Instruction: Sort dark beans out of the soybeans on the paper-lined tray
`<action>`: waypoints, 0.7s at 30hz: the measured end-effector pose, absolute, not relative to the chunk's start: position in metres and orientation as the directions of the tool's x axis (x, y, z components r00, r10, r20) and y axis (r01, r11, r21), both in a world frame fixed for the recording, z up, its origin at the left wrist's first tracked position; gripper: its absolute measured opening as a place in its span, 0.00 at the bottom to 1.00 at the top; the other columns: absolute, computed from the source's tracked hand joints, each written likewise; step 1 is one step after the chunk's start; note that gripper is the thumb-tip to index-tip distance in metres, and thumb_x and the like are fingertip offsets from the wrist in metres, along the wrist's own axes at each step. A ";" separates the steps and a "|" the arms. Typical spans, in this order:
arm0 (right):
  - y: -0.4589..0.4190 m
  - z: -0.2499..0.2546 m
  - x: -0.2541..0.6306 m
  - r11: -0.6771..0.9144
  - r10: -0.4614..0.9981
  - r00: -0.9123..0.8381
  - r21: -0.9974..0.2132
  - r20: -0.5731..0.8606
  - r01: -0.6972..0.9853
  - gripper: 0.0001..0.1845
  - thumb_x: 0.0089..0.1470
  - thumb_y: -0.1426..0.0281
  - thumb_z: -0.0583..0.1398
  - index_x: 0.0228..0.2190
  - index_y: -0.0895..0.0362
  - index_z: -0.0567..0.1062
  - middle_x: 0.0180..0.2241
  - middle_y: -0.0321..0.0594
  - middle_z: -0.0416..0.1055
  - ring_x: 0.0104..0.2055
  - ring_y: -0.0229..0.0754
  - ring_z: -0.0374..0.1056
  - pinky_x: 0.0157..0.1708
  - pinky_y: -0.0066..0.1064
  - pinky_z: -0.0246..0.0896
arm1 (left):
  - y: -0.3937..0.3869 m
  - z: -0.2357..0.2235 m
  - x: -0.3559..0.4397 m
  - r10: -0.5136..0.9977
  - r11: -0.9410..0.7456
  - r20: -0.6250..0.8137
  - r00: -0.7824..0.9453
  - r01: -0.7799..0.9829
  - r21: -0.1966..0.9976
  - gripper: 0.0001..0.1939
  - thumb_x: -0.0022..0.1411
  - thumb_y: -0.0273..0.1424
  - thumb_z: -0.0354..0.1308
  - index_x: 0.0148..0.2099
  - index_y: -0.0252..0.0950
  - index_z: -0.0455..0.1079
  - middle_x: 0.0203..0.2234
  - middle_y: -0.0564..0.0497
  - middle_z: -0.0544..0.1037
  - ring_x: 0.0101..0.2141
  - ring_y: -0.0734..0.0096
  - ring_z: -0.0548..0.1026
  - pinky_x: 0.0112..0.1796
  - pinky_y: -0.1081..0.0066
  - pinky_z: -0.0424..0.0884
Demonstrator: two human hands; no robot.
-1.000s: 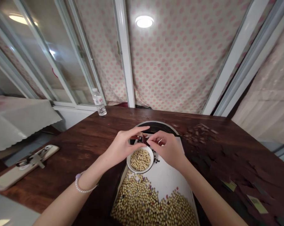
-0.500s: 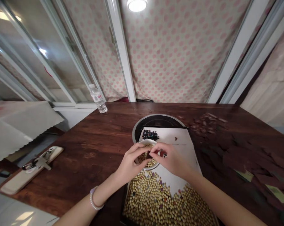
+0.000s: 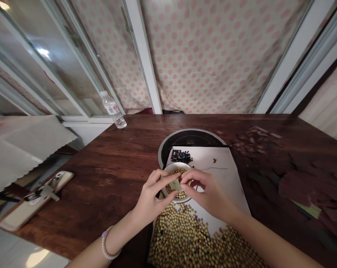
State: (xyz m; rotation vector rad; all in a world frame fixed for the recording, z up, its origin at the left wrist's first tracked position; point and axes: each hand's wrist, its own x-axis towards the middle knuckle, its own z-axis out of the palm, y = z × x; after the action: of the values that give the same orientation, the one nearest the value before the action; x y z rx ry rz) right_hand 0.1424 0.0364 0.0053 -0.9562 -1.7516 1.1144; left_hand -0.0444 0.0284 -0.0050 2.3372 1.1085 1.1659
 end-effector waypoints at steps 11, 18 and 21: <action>0.038 0.002 0.145 0.270 0.921 -0.331 -0.950 0.207 0.155 0.02 0.50 0.69 0.58 0.28 0.54 0.72 0.32 0.38 0.73 0.35 0.39 0.69 0.35 0.31 0.66 | 0.032 -0.012 -0.046 0.772 -0.625 0.531 0.349 0.568 0.535 0.22 0.56 0.29 0.59 0.54 0.43 0.65 0.33 0.50 0.67 0.36 0.68 0.67 0.38 0.64 0.68; 0.037 0.003 0.143 0.257 0.935 -0.314 -0.925 0.165 0.281 0.04 0.49 0.70 0.59 0.26 0.54 0.75 0.26 0.35 0.74 0.29 0.37 0.69 0.29 0.29 0.65 | 0.027 -0.009 -0.045 0.731 -0.675 0.559 0.392 0.537 0.506 0.22 0.58 0.26 0.56 0.55 0.43 0.63 0.38 0.48 0.72 0.40 0.65 0.68 0.41 0.61 0.67; 0.038 0.002 0.144 0.180 0.956 -0.267 -0.963 0.124 0.199 0.04 0.47 0.69 0.60 0.26 0.54 0.75 0.26 0.35 0.74 0.28 0.37 0.69 0.29 0.29 0.66 | 0.027 -0.006 -0.044 0.740 -0.661 0.577 0.345 0.529 0.532 0.21 0.56 0.28 0.59 0.53 0.41 0.64 0.40 0.47 0.73 0.40 0.64 0.69 0.41 0.60 0.67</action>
State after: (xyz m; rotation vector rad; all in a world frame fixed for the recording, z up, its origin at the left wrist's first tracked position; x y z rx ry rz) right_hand 0.1436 0.0382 0.0020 -1.1197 -1.6342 1.1590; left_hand -0.0444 0.0269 -0.0063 2.3590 1.1404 1.2138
